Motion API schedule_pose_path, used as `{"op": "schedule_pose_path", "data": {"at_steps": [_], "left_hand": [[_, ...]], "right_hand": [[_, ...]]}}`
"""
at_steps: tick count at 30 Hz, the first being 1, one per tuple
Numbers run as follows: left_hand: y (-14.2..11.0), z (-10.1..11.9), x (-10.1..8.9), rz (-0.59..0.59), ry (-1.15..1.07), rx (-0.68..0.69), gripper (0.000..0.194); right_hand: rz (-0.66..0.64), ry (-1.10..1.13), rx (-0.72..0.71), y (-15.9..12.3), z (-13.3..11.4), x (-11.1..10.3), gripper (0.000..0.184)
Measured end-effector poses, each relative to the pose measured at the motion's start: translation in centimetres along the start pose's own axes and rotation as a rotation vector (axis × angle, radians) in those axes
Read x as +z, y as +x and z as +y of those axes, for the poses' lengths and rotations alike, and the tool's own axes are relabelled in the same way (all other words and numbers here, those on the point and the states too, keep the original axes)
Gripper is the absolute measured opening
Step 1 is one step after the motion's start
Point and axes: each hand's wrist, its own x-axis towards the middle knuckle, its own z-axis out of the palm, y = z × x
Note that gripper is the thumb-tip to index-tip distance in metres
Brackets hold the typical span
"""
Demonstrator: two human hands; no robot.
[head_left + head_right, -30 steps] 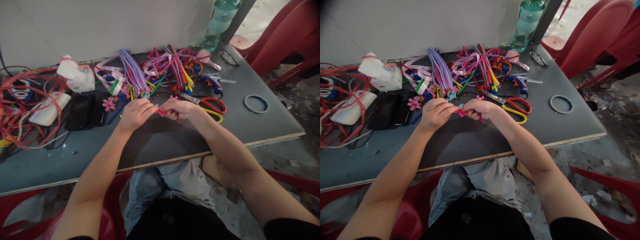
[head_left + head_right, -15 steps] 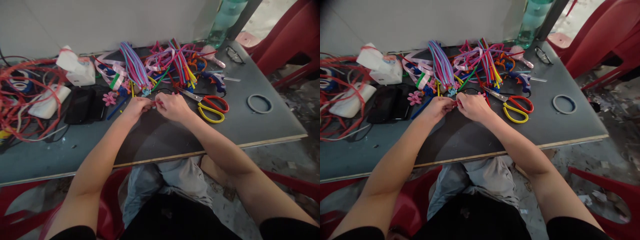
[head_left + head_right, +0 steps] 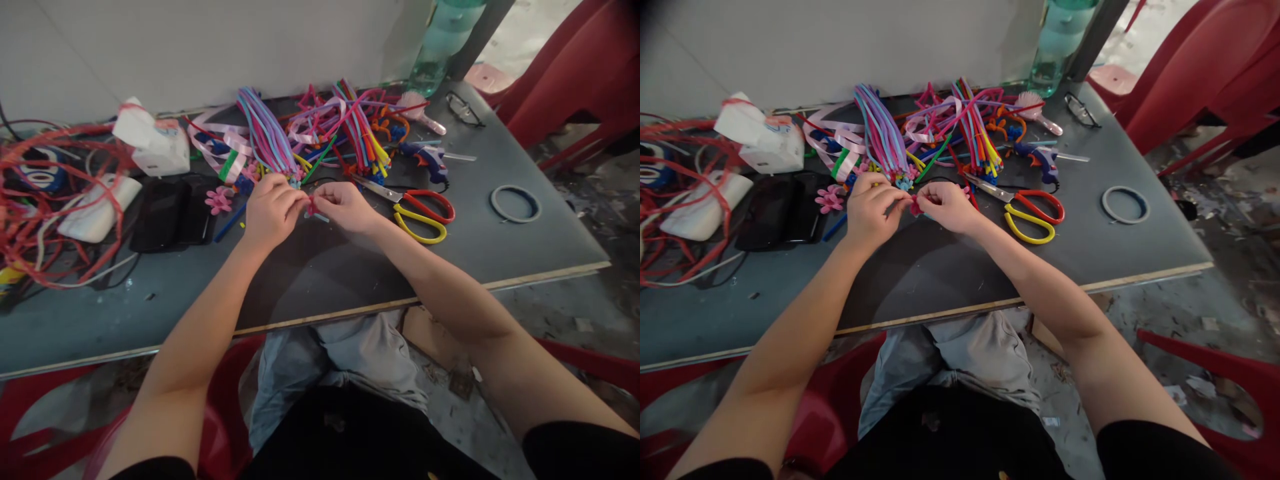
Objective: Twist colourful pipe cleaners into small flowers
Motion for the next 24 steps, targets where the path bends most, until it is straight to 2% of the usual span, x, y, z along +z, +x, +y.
{"op": "schedule_pose_path", "data": {"at_steps": [2,4,6,8,12,18,21,24], "left_hand": [[0.1,0.3,0.2,0.020,-0.082,-0.129,0.033],[0.1,0.3,0.3,-0.020,-0.233,-0.304,0.039],[0.2,0.1,0.3,-0.099,-0.392,-0.453,0.041],[0.2,-0.3,0.3,-0.144,-0.468,-0.532,0.039],[0.4,-0.5,0.1,-0.119,-0.416,-0.517,0.029],[0.4,0.0,-0.1,-0.064,-0.413,-0.427,0.009],[0.2,0.0,0.3,-0.066,-0.473,-0.426,0.013],[0.2,-0.2,0.6,0.018,-0.559,-0.467,0.024]], "right_hand": [[0.087,-0.157,-0.091,-0.3,-0.3,0.2,0.012],[0.129,-0.329,-0.151,-0.6,-0.5,0.3,0.005],[0.104,-0.469,-0.175,-0.7,-0.5,0.4,0.005],[0.064,-0.596,-0.170,-0.7,-0.4,0.5,0.008],[0.061,-0.730,-0.114,-0.6,-0.3,0.5,0.014],[0.122,-0.574,-0.069,-0.1,0.3,0.1,0.010],[0.135,-0.560,-0.058,0.1,0.9,-0.1,0.007],[0.135,-0.589,-0.027,0.3,1.2,-0.2,0.006]]}}
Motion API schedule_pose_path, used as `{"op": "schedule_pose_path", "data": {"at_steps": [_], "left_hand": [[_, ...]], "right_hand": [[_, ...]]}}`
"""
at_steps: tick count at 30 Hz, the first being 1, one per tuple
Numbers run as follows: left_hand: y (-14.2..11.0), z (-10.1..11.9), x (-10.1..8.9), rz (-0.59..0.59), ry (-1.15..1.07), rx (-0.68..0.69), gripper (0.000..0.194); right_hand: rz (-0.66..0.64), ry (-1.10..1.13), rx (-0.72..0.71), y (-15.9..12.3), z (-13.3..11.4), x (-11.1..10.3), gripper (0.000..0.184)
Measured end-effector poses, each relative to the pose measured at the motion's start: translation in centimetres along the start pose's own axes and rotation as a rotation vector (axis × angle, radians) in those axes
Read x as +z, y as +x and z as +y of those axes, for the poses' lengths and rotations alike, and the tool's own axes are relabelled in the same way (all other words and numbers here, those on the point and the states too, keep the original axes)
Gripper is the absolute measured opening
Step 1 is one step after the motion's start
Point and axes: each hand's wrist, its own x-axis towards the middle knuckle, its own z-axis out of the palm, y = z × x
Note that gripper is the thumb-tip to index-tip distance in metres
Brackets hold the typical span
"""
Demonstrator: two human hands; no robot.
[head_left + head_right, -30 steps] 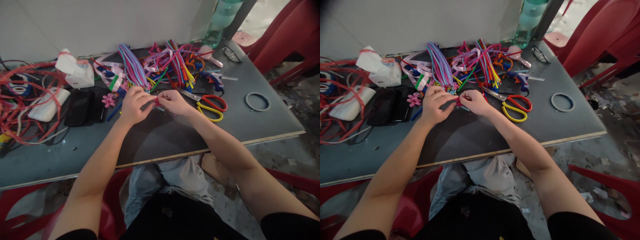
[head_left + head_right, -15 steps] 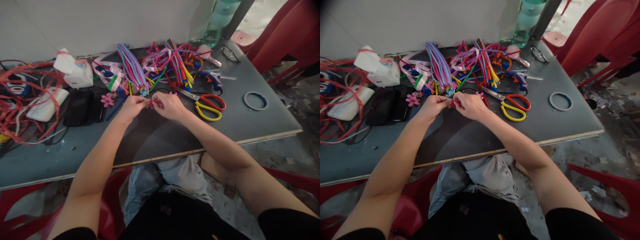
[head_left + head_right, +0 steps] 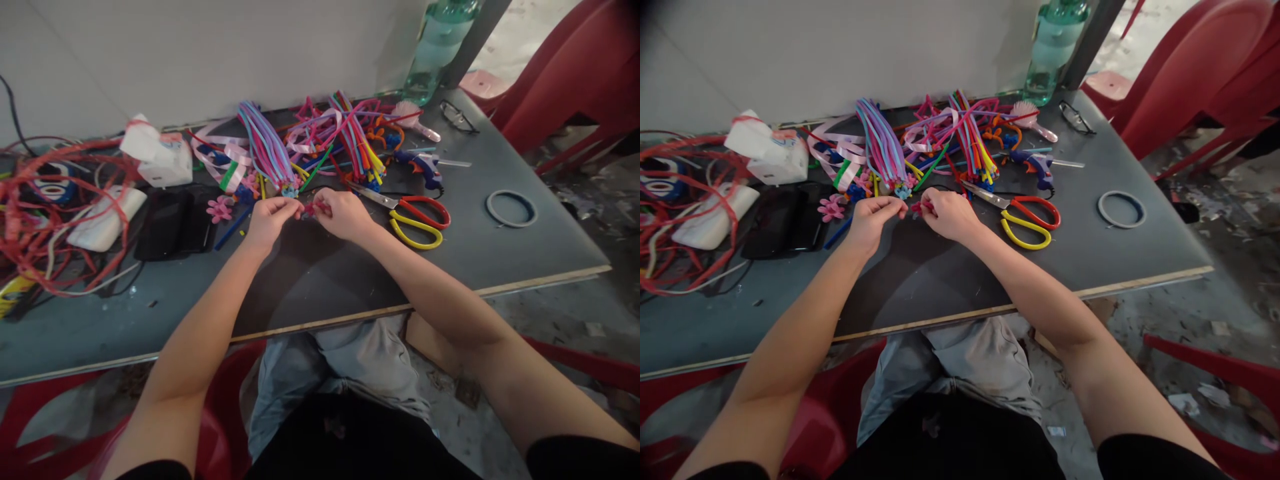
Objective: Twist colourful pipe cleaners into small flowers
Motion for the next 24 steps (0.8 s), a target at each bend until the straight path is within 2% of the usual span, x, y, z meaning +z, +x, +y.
{"op": "schedule_pose_path", "data": {"at_steps": [3,6,8,11,16,19,22,24], "left_hand": [[0.1,-0.2,0.1,0.098,-0.025,-0.003,0.029],[-0.1,-0.3,0.3,0.028,0.010,0.000,0.047],[-0.4,-0.2,0.5,0.000,0.031,0.007,0.048],[-0.5,-0.2,0.7,0.028,0.027,0.027,0.045],[-0.2,-0.2,0.3,0.020,0.094,0.033,0.055],[-0.1,0.0,0.1,0.038,0.171,0.056,0.058],[-0.2,0.0,0.3,0.014,0.147,0.071,0.061],[-0.1,-0.2,0.3,0.015,0.110,0.072,0.061]], "right_hand": [[0.010,0.097,-0.021,0.0,-0.1,0.0,0.006],[0.049,0.224,-0.056,-0.3,-0.5,0.1,0.007],[0.073,0.265,-0.071,-0.6,-0.7,0.1,0.008],[0.070,0.304,-0.099,-0.8,-1.1,0.2,0.010],[0.074,0.305,-0.119,-0.6,-1.3,0.5,0.008],[0.109,0.299,-0.106,-0.5,-1.0,1.2,0.005],[0.142,0.341,-0.115,-0.4,-0.4,1.7,0.006],[0.106,0.420,-0.150,-0.4,-0.1,1.6,0.012]]}}
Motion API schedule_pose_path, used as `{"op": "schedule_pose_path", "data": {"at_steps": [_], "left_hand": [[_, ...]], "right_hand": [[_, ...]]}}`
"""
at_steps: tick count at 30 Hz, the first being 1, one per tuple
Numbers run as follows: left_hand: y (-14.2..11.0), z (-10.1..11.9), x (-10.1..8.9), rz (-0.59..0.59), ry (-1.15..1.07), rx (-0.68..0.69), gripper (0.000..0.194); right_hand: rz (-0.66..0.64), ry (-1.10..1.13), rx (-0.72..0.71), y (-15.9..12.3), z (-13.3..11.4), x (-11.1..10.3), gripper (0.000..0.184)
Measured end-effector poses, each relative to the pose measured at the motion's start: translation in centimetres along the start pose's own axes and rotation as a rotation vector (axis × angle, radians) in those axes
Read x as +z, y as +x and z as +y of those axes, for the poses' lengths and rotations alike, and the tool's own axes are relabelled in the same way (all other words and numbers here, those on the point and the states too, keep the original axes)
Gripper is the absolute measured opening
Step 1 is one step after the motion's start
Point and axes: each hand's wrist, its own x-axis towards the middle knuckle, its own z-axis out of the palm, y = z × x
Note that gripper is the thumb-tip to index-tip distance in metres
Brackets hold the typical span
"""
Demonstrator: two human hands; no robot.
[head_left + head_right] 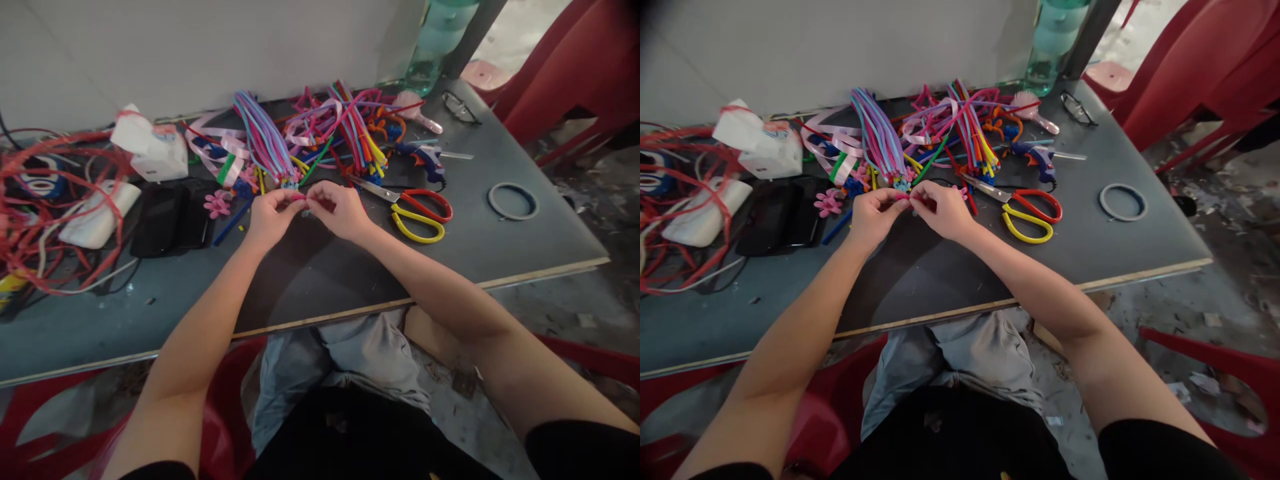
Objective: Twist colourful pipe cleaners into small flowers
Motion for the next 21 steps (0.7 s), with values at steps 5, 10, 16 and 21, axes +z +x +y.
{"op": "schedule_pose_path", "data": {"at_steps": [5,10,16,21], "left_hand": [[0.6,-0.8,-0.4,0.019,-0.070,0.005,0.062],[0.4,-0.5,-0.6,-0.079,-0.043,0.011,0.066],[-0.5,1.0,-0.3,-0.264,-0.006,0.018,0.054],[-0.6,0.8,-0.2,-0.200,0.049,0.042,0.044]], "right_hand": [[-0.159,-0.023,-0.092,0.5,0.2,-2.3,0.022],[-0.066,-0.418,-0.160,0.8,0.6,-3.7,0.026],[0.124,-0.146,-0.046,0.1,0.2,-1.1,0.017],[0.089,0.145,0.183,-0.2,-0.3,0.6,0.007]]}}
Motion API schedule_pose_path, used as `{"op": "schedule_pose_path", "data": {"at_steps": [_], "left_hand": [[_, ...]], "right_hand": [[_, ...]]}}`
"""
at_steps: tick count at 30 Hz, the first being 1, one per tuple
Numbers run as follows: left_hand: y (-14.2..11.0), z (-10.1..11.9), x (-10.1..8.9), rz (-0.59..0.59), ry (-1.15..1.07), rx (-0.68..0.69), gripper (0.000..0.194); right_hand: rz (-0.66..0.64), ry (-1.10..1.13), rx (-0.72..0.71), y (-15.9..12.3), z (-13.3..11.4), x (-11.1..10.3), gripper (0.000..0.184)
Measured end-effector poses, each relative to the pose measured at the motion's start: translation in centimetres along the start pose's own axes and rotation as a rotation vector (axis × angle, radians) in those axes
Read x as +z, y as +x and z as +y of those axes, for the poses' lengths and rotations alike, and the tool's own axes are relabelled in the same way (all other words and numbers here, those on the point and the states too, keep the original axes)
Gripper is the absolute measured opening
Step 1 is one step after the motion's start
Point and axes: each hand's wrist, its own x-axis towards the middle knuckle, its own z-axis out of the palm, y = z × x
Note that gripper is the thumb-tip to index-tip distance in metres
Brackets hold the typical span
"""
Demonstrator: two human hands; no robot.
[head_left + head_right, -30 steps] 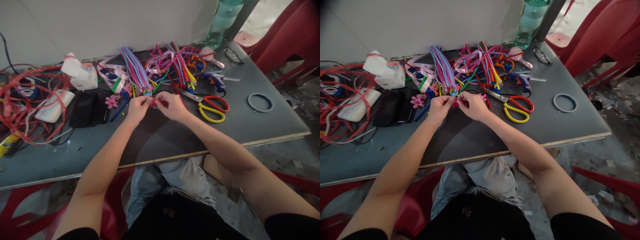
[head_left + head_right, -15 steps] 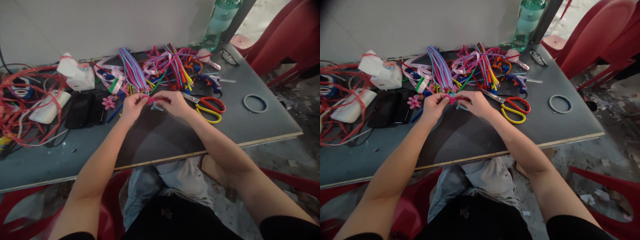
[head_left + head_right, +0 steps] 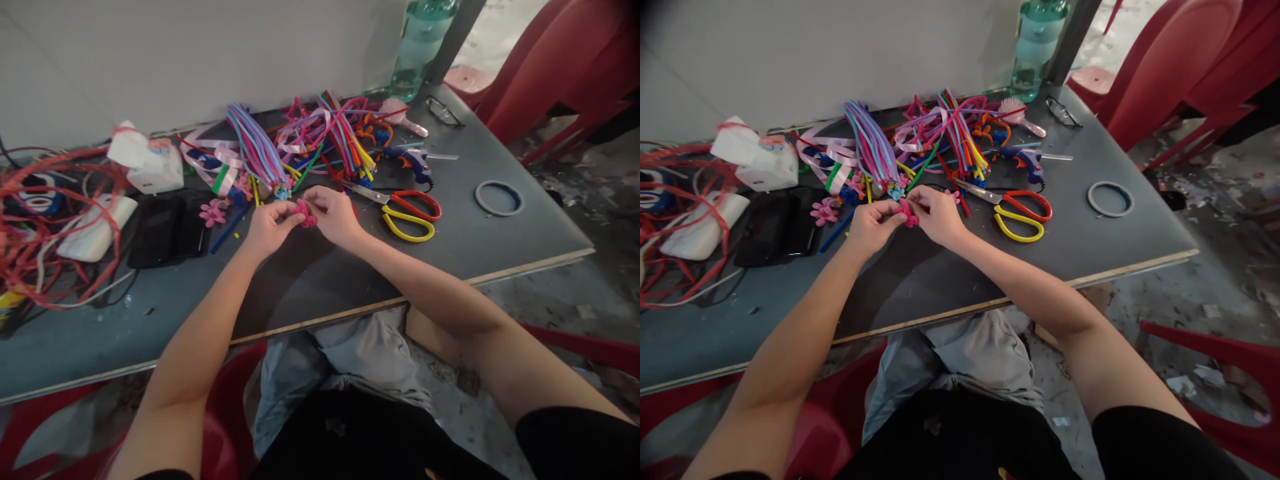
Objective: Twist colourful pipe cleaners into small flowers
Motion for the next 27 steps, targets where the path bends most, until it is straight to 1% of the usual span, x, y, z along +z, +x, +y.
{"op": "schedule_pose_path", "data": {"at_steps": [4,6,8,11,14,16,21,23,27], "left_hand": [[0.1,0.0,0.2,0.114,-0.001,0.031,0.043],[0.1,-0.1,0.3,0.156,0.007,0.037,0.044],[0.1,-0.4,0.4,0.202,0.032,0.040,0.043],[0.1,-1.0,0.5,0.277,0.082,0.040,0.038],[0.2,-1.4,0.6,0.302,0.131,0.044,0.032],[0.1,-1.4,0.6,0.308,0.170,0.056,0.028],[0.0,-1.2,0.5,0.390,0.243,0.076,0.023],[-0.1,-1.0,0.4,0.401,0.238,0.084,0.023],[-0.2,-0.8,0.5,0.416,0.244,0.092,0.024]], "right_hand": [[-0.080,0.214,0.042,0.5,0.6,0.4,0.015],[-0.111,0.271,0.048,0.7,1.2,0.6,0.017],[-0.101,0.255,0.018,0.7,1.6,0.6,0.015],[-0.040,0.145,-0.047,0.7,1.8,0.5,0.013],[-0.028,0.134,-0.035,0.8,1.9,0.4,0.015],[-0.031,0.173,-0.018,0.8,1.9,0.4,0.021],[-0.034,0.291,-0.001,0.8,1.5,0.5,0.050],[-0.059,0.323,0.026,0.7,1.1,0.4,0.054],[-0.111,0.452,0.183,0.4,0.3,0.2,0.050]]}}
